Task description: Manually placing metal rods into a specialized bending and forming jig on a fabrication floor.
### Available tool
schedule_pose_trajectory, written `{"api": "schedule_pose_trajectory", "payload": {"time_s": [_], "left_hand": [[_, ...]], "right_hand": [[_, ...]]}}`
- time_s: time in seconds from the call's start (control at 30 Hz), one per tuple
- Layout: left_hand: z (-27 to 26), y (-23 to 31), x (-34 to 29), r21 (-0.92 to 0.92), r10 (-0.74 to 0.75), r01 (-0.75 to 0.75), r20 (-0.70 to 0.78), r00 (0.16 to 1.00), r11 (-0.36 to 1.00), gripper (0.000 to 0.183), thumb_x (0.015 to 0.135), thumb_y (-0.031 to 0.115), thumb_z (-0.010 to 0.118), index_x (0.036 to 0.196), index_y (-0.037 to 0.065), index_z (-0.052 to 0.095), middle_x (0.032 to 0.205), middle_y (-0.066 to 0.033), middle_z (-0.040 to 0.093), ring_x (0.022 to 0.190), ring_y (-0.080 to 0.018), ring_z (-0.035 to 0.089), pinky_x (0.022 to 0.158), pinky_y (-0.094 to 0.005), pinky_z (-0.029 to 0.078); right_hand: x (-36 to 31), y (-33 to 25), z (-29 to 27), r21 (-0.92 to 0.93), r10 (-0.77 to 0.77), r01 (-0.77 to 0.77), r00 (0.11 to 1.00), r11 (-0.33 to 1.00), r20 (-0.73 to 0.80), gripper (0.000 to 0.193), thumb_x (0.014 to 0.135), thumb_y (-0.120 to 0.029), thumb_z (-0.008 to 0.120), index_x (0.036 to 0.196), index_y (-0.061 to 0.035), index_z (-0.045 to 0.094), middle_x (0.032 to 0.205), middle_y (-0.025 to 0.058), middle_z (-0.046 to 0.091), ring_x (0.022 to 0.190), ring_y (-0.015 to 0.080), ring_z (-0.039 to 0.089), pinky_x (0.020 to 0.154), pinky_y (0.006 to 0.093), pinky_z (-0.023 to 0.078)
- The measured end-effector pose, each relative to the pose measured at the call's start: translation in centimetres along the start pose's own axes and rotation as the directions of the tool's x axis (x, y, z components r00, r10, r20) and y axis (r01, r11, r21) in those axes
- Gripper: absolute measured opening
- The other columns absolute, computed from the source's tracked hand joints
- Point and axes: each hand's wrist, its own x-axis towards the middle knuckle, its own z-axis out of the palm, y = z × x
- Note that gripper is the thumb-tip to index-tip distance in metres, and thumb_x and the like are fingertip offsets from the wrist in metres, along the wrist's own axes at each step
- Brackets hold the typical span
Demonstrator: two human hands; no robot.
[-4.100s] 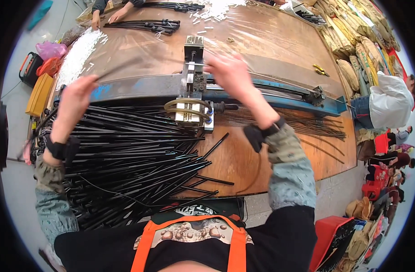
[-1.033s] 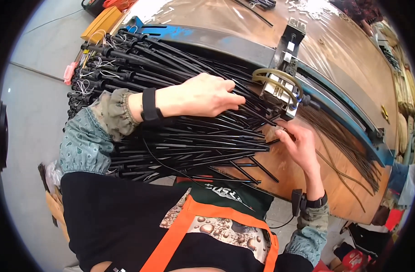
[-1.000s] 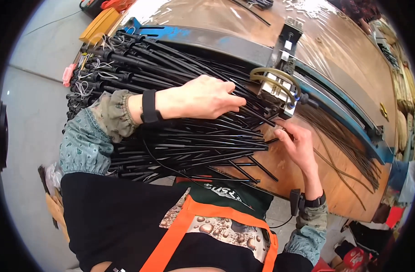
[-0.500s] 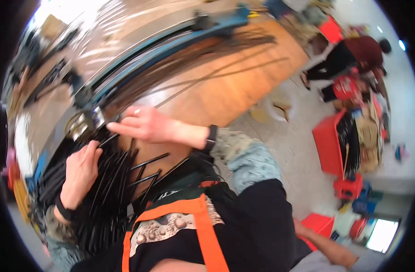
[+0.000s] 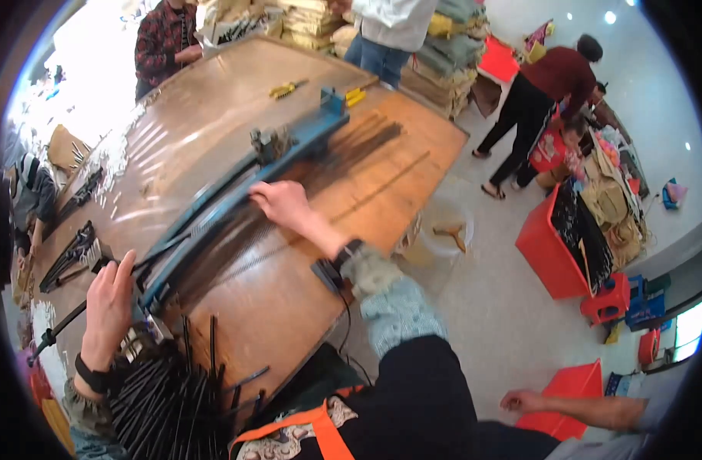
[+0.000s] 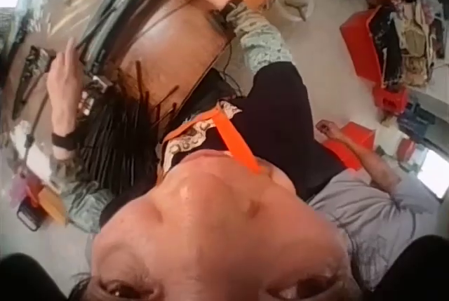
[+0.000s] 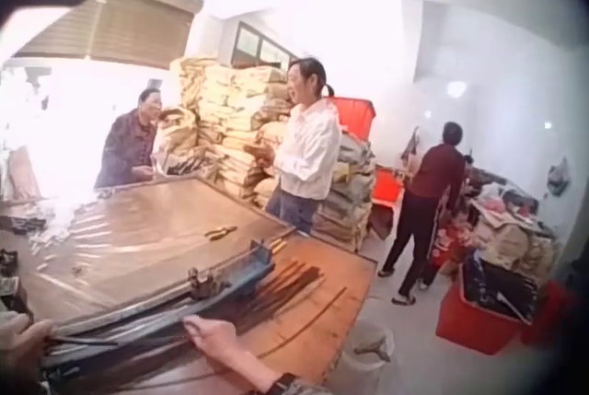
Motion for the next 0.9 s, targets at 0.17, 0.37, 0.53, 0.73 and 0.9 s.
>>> {"api": "schedule_pose_trajectory", "payload": {"time_s": [0.17,0.37,0.53,0.73,0.9], "left_hand": [[3.1,0.4,0.6,-0.087,0.086,-0.082,0.051,0.995,0.993,0.024,0.082,0.010,0.064,0.105,0.009,0.060,0.076,-0.0097,0.053,0.072,-0.0291,0.056,0.062,-0.0412,0.047],[0.7,-1.1,-0.7,0.016,-0.041,0.041,-0.023,0.999,0.999,0.019,0.081,0.009,0.065,0.099,0.008,0.060,0.075,-0.0095,0.051,0.072,-0.0290,0.056,0.061,-0.0410,0.046],[-1.0,-2.2,-3.5,-0.018,-0.066,0.065,-0.055,0.996,0.998,0.023,0.080,0.007,0.065,0.103,0.008,0.062,0.074,-0.0108,0.051,0.071,-0.0309,0.056,0.060,-0.0421,0.045],[-1.2,-2.9,-6.7,-0.020,-0.120,0.118,-0.150,0.981,0.993,0.021,0.082,0.011,0.067,0.102,0.010,0.062,0.072,-0.0085,0.051,0.070,-0.0277,0.056,0.058,-0.0399,0.044],[-2.9,-3.0,-9.5,-0.015,-0.208,0.208,-0.053,0.977,0.978,0.023,0.082,0.011,0.066,0.105,0.010,0.062,0.073,-0.0093,0.052,0.070,-0.0291,0.056,0.059,-0.0408,0.044]], "right_hand": [[2.1,-7.8,0.0,0.191,-0.169,0.200,0.971,0.961,-0.168,0.039,0.083,-0.023,0.071,0.120,-0.0138,0.061,0.072,0.0105,0.064,0.061,0.0305,0.064,0.055,0.0421,0.053],[1.2,-12.3,1.3,0.058,-0.099,0.096,0.994,0.994,0.048,0.046,0.082,-0.021,0.074,0.123,-0.0100,0.058,0.070,0.0126,0.060,0.063,0.0284,0.062,0.057,0.0375,0.050],[3.0,-14.8,-0.8,0.504,-0.272,0.269,0.960,0.821,-0.069,0.035,0.084,-0.022,0.073,0.115,-0.0082,0.064,0.069,0.0110,0.057,0.065,0.0251,0.057,0.059,0.0330,0.047],[2.3,-16.2,0.6,0.673,0.017,-0.104,0.991,0.733,0.135,0.017,0.085,-0.018,0.071,0.097,-0.0052,0.070,0.072,0.0082,0.057,0.066,0.0223,0.052,0.065,0.0333,0.045],[1.9,-16.1,0.8,0.511,-0.243,0.158,0.964,0.845,0.104,0.016,0.083,-0.014,0.073,0.097,-0.0057,0.070,0.076,0.0078,0.059,0.066,0.0227,0.052,0.065,0.0324,0.045]]}}
